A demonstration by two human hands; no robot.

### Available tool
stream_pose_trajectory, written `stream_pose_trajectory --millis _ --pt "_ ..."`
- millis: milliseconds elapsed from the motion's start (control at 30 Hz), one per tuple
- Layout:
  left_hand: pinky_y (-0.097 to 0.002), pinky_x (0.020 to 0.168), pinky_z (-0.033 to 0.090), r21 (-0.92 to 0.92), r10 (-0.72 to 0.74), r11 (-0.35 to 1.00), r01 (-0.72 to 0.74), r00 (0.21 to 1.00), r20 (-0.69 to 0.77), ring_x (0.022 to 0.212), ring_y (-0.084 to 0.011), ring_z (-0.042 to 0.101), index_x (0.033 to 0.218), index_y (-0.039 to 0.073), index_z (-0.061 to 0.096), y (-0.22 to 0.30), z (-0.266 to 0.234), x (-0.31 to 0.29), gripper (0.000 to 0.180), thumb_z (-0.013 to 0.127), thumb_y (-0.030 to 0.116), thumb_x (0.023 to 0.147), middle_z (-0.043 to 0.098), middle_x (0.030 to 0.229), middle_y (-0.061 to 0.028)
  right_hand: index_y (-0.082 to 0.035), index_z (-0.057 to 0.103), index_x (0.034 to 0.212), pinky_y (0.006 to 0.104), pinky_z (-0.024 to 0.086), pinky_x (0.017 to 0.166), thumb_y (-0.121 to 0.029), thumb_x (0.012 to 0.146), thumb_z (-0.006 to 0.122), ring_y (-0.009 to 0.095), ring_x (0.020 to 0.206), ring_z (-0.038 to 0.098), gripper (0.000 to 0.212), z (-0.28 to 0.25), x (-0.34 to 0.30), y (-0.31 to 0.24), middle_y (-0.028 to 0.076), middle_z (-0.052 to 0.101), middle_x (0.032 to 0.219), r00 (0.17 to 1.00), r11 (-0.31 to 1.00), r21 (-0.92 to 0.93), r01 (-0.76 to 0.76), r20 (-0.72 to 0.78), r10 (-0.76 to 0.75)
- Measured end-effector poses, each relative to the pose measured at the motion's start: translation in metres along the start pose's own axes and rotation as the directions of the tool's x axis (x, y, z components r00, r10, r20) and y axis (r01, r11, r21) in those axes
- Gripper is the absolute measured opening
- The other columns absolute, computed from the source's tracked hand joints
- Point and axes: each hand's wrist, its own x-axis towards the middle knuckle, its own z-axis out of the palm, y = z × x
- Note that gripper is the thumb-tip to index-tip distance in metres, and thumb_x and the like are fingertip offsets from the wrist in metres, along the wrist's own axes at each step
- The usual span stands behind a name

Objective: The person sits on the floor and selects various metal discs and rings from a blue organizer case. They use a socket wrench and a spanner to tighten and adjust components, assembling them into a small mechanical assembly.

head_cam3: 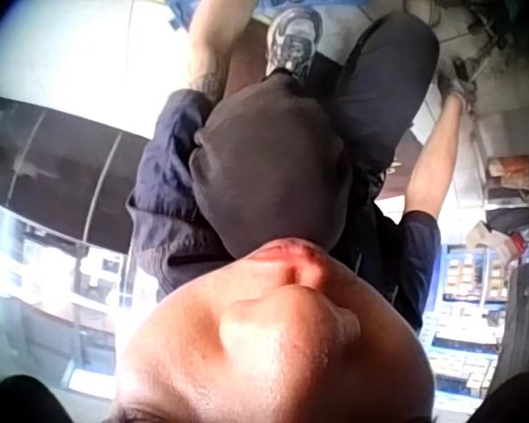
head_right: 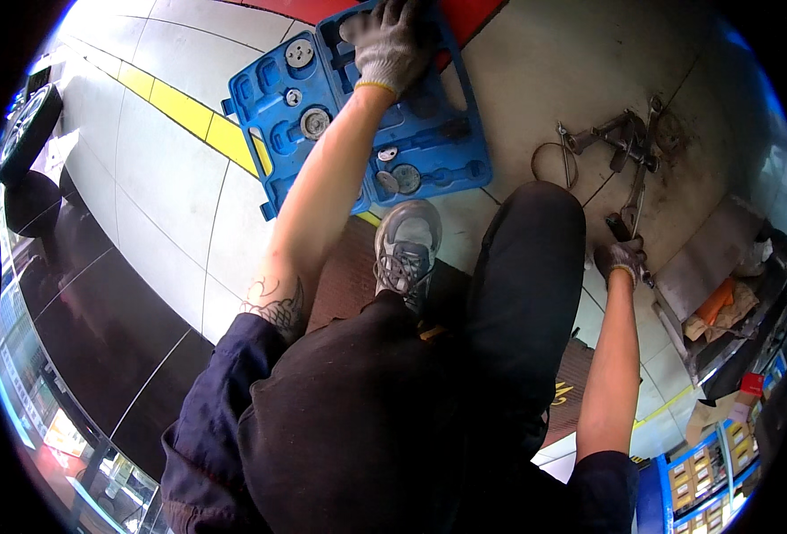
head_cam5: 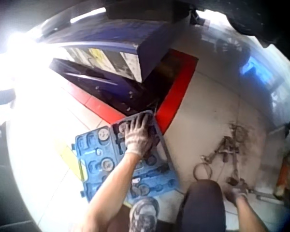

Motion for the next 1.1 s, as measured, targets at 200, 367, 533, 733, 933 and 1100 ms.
stream_pose_trajectory --millis 200,367,533,733,933,1100 --pt "-0.0501 0.096 0.046 -0.066 0.024 0.998 -0.004 0.953 0.302 0.113 -0.0378 0.057 0.135 0.018 0.056 0.002 -0.018 0.042 0.056 0.067 0.026 0.08 0.059 0.125 -0.0156 -0.006 0.022 0.154 0.0536 0.036 0.112 -0.047 0.081 0.066 0.045 0.139 0.04 0.094 0.022 0.045 0.029 0.029 0.04 0.147 0.999 0.987 0.156 -0.039 0.007 0.038" --pt "-0.0512 0.092 0.047 0.005 0.034 0.999 -0.036 0.967 0.251 0.11 -0.0397 0.057 0.126 0.017 0.063 -0.005 -0.008 0.034 0.046 0.065 0.026 0.081 0.061 0.123 -0.0158 -0.006 0.025 0.153 0.0509 0.037 0.112 -0.041 0.081 0.067 0.045 0.136 0.043 0.091 -0.011 -0.018 -0.004 0.029 0.039 0.148 1.0 0.997 0.082 -0.016 -0.017 0.018" --pt "-0.0522 0.093 0.044 -0.106 0.008 0.994 0.002 0.996 0.093 0.11 -0.0389 0.056 0.116 0.014 0.068 -0.01 0.005 0.019 0.034 0.064 0.025 0.084 0.061 0.12 -0.0161 -0.006 0.025 0.152 0.0511 0.038 0.112 -0.04 0.079 0.069 0.045 0.137 0.042 0.091 -0.012 -0.01 0.001 0.029 0.039 0.148 0.999 0.996 0.085 0.002 0.032 -0.005" --pt "-0.0529 0.094 0.044 -0.102 -0.024 0.995 0.025 1.0 0.013 0.109 -0.0396 0.055 0.107 0.009 0.067 -0.014 -0.002 -0.009 0.025 0.065 0.023 0.086 0.063 0.111 -0.0176 -0.007 0.024 0.152 0.0512 0.038 0.111 -0.039 0.08 0.068 0.044 0.138 0.041 0.089 0.003 0.003 0.008 0.028 0.039 0.149 1.0 0.995 0.1 -0.008 -0.015 0.009" --pt "-0.0495 0.092 0.046 -0.136 -0.136 0.982 0.134 0.991 -0.009 0.105 -0.0423 0.055 0.104 0.007 0.063 -0.038 -0.033 -0.019 0.024 0.063 0.014 0.082 0.061 0.105 -0.0212 -0.005 0.02 0.152 0.0518 0.039 0.11 -0.046 0.076 0.074 0.044 0.137 0.042 0.102 -0.008 -0.011 -0.001 0.028 0.039 0.149 1.0 0.997 0.082 -0.004 0.008 0.003" --pt "-0.0489 0.08 0.052 -0.154 -0.228 0.967 0.204 0.961 -0.157 0.092 -0.0392 0.061 0.094 0.01 0.069 -0.042 -0.064 -0.065 0.017 0.069 0.019 0.08 0.065 0.093 -0.0174 -0.005 0.019 0.152 0.0521 0.04 0.109 -0.048 0.075 0.077 0.044 0.136 0.043 0.105 0.008 0.012 0.009 0.027 0.038 0.149 0.998 0.999 0.045 -0.013 -0.054 0.015"
